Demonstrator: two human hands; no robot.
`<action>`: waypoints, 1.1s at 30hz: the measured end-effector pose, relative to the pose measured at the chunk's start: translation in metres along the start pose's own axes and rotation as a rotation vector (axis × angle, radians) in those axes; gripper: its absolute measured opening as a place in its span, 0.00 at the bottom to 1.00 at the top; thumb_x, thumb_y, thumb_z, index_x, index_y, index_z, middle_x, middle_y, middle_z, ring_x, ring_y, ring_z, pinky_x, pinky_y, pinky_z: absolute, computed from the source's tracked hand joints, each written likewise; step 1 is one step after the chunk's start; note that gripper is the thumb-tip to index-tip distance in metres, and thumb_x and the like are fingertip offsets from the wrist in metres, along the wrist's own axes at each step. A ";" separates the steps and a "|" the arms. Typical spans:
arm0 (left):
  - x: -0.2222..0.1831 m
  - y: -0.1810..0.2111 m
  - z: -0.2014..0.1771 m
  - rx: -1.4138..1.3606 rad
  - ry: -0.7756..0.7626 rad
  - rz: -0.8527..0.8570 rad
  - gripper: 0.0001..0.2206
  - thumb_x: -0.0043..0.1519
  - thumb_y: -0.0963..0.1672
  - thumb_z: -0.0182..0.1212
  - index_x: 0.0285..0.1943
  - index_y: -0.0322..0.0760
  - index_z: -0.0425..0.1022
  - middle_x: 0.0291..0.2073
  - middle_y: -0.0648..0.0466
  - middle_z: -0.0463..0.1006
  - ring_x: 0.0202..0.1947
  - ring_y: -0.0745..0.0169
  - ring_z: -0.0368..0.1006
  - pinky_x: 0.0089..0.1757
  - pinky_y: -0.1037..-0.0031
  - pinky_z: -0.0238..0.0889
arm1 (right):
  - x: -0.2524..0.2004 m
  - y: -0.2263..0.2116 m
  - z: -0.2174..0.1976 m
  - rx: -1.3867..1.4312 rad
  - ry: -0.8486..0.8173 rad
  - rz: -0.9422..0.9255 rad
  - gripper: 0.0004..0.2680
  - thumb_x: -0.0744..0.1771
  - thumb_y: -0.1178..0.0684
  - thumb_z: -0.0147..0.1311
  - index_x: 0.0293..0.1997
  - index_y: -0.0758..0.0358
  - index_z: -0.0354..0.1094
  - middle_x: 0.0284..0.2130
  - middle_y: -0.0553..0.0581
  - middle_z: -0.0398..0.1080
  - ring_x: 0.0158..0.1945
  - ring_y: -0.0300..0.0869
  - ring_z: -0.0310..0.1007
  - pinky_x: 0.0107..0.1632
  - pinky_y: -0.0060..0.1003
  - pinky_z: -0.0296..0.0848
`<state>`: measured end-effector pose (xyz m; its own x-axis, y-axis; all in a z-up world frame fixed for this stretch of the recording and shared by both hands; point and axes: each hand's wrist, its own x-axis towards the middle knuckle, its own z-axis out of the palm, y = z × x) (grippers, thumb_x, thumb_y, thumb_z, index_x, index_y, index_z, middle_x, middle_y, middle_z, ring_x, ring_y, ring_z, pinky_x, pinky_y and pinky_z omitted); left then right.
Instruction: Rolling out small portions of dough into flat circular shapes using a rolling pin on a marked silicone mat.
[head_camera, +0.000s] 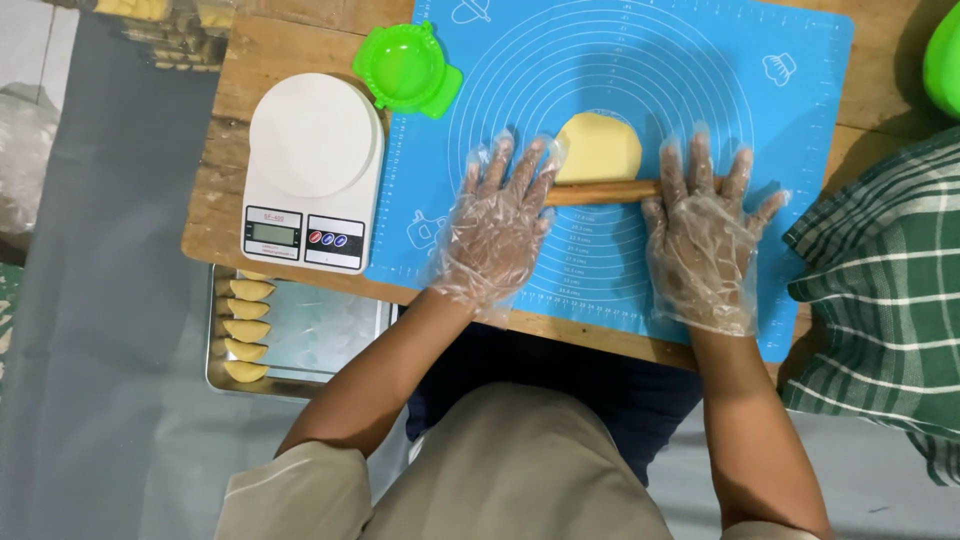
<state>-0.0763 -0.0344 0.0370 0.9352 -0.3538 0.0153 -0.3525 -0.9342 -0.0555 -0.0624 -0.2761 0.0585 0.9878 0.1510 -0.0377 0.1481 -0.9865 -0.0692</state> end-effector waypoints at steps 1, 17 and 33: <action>-0.003 0.000 -0.001 -0.027 -0.007 0.023 0.28 0.75 0.54 0.30 0.84 0.44 0.37 0.81 0.52 0.36 0.79 0.40 0.29 0.72 0.48 0.25 | -0.004 0.002 0.001 -0.003 0.017 -0.017 0.23 0.73 0.42 0.36 0.81 0.47 0.40 0.79 0.54 0.36 0.77 0.73 0.36 0.64 0.87 0.35; 0.027 -0.011 -0.073 -0.144 -0.063 0.008 0.27 0.72 0.57 0.36 0.77 0.49 0.62 0.75 0.49 0.58 0.74 0.36 0.51 0.65 0.38 0.47 | 0.011 0.009 -0.006 0.069 0.011 0.030 0.24 0.74 0.32 0.21 0.79 0.44 0.52 0.76 0.55 0.51 0.77 0.70 0.40 0.63 0.91 0.34; 0.143 -0.043 0.008 -0.062 -0.058 0.006 0.31 0.71 0.59 0.25 0.81 0.49 0.49 0.78 0.51 0.50 0.76 0.37 0.38 0.68 0.41 0.31 | 0.099 0.012 -0.020 0.030 -0.230 0.131 0.22 0.73 0.39 0.21 0.81 0.40 0.33 0.78 0.44 0.30 0.79 0.55 0.27 0.70 0.76 0.30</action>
<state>0.0732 -0.0441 0.0334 0.9330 -0.3574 -0.0429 -0.3575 -0.9339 0.0065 0.0384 -0.2740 0.0738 0.9612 0.0356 -0.2736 0.0147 -0.9968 -0.0781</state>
